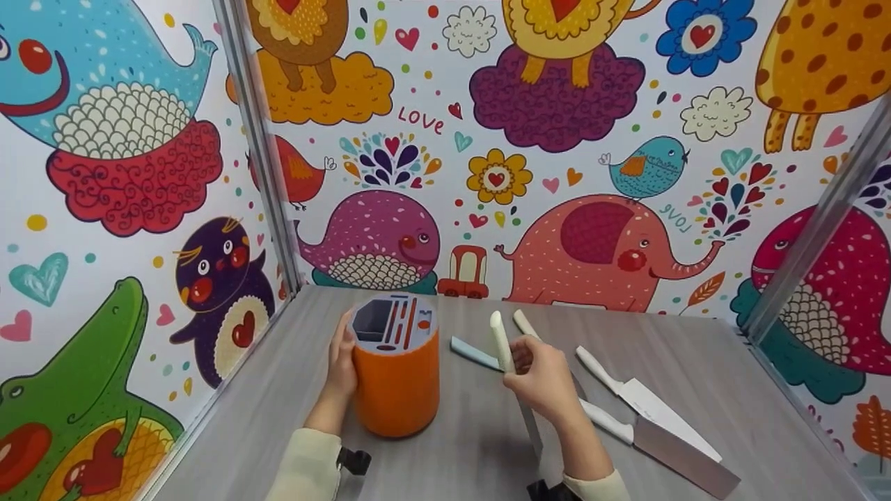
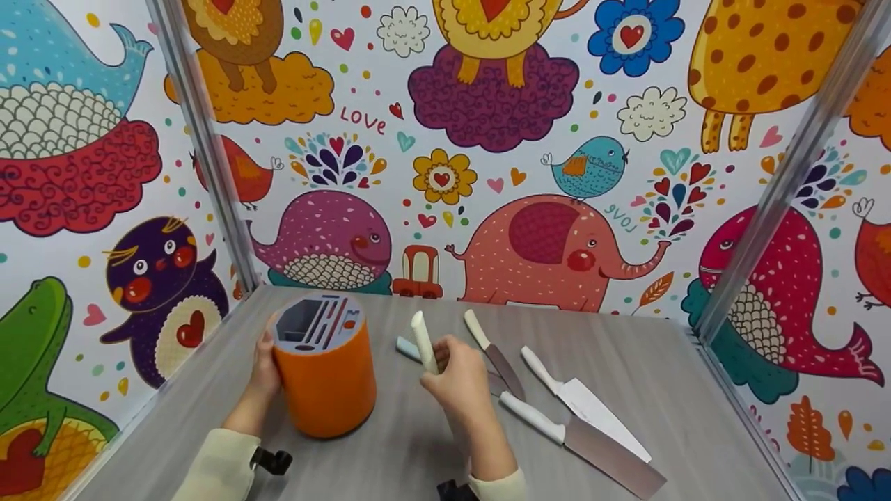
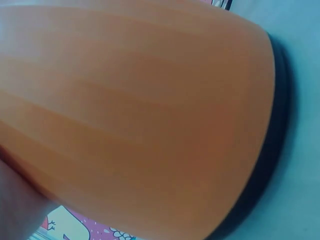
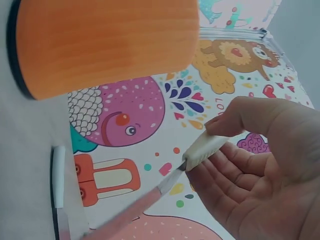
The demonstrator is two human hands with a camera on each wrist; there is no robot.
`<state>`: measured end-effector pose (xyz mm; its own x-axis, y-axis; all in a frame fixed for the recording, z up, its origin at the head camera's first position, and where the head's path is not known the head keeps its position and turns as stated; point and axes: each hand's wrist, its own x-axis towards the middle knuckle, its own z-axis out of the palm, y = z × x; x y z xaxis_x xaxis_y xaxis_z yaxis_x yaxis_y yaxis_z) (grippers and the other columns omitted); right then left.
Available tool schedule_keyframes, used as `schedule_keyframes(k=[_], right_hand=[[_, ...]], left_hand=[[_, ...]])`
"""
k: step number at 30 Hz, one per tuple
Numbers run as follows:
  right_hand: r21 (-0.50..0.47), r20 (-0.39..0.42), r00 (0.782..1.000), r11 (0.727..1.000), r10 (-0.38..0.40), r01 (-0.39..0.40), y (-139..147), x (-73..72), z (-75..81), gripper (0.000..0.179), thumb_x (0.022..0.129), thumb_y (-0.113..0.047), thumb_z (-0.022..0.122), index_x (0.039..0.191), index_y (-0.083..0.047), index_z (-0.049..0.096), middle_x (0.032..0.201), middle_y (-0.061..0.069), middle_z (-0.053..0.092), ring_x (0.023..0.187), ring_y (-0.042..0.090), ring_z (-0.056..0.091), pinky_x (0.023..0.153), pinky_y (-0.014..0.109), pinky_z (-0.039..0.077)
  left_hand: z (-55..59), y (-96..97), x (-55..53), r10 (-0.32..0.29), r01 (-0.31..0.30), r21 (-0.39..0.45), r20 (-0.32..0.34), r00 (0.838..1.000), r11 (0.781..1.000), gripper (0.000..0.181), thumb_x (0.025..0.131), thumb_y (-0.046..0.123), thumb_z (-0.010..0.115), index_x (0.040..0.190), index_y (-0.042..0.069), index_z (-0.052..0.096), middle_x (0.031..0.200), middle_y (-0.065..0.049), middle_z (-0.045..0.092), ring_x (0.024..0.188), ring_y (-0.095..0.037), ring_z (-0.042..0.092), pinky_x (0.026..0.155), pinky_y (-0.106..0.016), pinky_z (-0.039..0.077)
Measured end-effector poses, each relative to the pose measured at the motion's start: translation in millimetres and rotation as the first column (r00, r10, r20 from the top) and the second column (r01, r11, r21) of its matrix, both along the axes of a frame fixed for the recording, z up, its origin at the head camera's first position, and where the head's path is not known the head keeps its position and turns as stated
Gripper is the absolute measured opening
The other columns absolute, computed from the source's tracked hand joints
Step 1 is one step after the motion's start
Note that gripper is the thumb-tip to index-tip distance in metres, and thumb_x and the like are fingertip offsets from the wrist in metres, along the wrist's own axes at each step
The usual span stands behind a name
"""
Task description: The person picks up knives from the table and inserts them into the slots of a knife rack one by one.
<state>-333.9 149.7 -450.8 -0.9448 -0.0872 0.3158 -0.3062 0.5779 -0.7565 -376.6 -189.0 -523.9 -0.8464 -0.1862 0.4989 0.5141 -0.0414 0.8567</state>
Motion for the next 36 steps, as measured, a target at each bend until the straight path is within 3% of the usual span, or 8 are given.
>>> schedule_keyframes(k=[3, 12, 24, 27, 29, 32, 34, 36], right_hand=[[-0.064, 0.003, 1.000, 0.998, 0.001, -0.001, 0, -0.6, 0.1, 0.034, 0.080, 0.002, 0.080, 0.112, -0.005, 0.071, 0.095, 0.007, 0.073, 0.089, 0.020, 0.068, 0.086, 0.043, 0.064], [-0.213, -0.026, 0.999, 0.977, 0.020, -0.025, 3, -3.0, -3.0, 0.033, 0.084, 0.002, 0.080, 0.115, -0.004, 0.070, 0.100, 0.010, 0.073, 0.092, 0.019, 0.069, 0.084, 0.029, 0.062], [-0.416, -0.132, 0.991, 0.906, 0.026, -0.080, 2, 9.9, 5.7, 0.031, 0.087, 0.006, 0.080, 0.116, 0.000, 0.070, 0.105, 0.018, 0.077, 0.093, 0.015, 0.075, 0.081, 0.019, 0.061], [-0.434, -0.147, 0.988, 0.895, 0.044, -0.104, 0, 12.7, 7.9, 0.031, 0.088, 0.006, 0.080, 0.117, 0.001, 0.069, 0.105, 0.019, 0.076, 0.094, 0.014, 0.075, 0.082, 0.020, 0.062], [-0.442, -0.156, 0.986, 0.888, 0.060, -0.124, -3, 14.2, 9.5, 0.031, 0.088, 0.006, 0.079, 0.118, 0.003, 0.068, 0.106, 0.022, 0.075, 0.095, 0.013, 0.075, 0.083, 0.020, 0.062], [-0.448, -0.168, 0.983, 0.881, 0.081, -0.149, -7, 16.6, 12.0, 0.032, 0.088, 0.008, 0.079, 0.118, 0.005, 0.067, 0.109, 0.026, 0.074, 0.095, 0.012, 0.076, 0.083, 0.021, 0.063], [-0.444, -0.178, 0.980, 0.881, 0.092, -0.163, -10, 17.7, 12.8, 0.033, 0.087, 0.008, 0.079, 0.118, 0.006, 0.067, 0.110, 0.026, 0.074, 0.096, 0.013, 0.076, 0.083, 0.021, 0.063], [-0.434, -0.194, 0.976, 0.883, 0.100, -0.177, -14, 18.8, 13.1, 0.034, 0.087, 0.008, 0.080, 0.119, 0.006, 0.067, 0.111, 0.026, 0.074, 0.096, 0.014, 0.076, 0.084, 0.021, 0.063]], left_hand=[[-0.3, -1.1, -0.2, -0.021, 0.022, 0.014, -0.015, 1.000, 1.000, 0.071, 0.099, 0.028, 0.037, 0.160, -0.008, 0.032, 0.158, -0.035, 0.043, 0.129, 0.004, 0.054, 0.115, -0.014, 0.039], [4.2, 1.6, 5.6, -0.021, 0.021, 0.004, 0.011, 1.000, 1.000, 0.066, 0.104, 0.028, 0.032, 0.161, -0.007, 0.032, 0.158, -0.033, 0.046, 0.129, -0.001, 0.055, 0.113, -0.015, 0.041], [1.6, 1.8, 3.2, 0.014, -0.014, -0.003, 0.028, 0.999, 1.000, 0.069, 0.101, 0.023, 0.035, 0.160, -0.012, 0.029, 0.161, -0.038, 0.038, 0.126, 0.011, 0.049, 0.113, -0.011, 0.035], [5.2, 2.9, 2.7, 0.023, -0.022, -0.018, 0.005, 1.000, 1.000, 0.066, 0.101, 0.023, 0.037, 0.160, -0.008, 0.035, 0.159, -0.034, 0.044, 0.128, 0.003, 0.053, 0.113, -0.014, 0.039], [10.4, 4.1, 3.4, 0.077, -0.079, -0.050, -0.039, 0.996, 0.996, 0.062, 0.102, 0.023, 0.041, 0.158, -0.004, 0.040, 0.156, -0.031, 0.049, 0.134, -0.008, 0.054, 0.115, -0.014, 0.037], [23.2, 7.2, 8.2, 0.208, -0.221, -0.065, -0.156, 0.966, 0.973, 0.057, 0.100, 0.020, 0.049, 0.152, -0.003, 0.049, 0.150, -0.029, 0.058, 0.139, -0.027, 0.057, 0.117, -0.013, 0.037], [35.0, 10.5, 14.6, 0.320, -0.343, -0.062, -0.241, 0.916, 0.937, 0.055, 0.097, 0.017, 0.056, 0.148, -0.005, 0.054, 0.145, -0.029, 0.062, 0.139, -0.032, 0.058, 0.118, -0.012, 0.036], [48.4, 15.3, 23.5, 0.405, -0.442, -0.046, -0.328, 0.854, 0.896, 0.053, 0.093, 0.013, 0.060, 0.143, -0.006, 0.058, 0.140, -0.027, 0.066, 0.135, -0.031, 0.061, 0.118, -0.014, 0.039]])
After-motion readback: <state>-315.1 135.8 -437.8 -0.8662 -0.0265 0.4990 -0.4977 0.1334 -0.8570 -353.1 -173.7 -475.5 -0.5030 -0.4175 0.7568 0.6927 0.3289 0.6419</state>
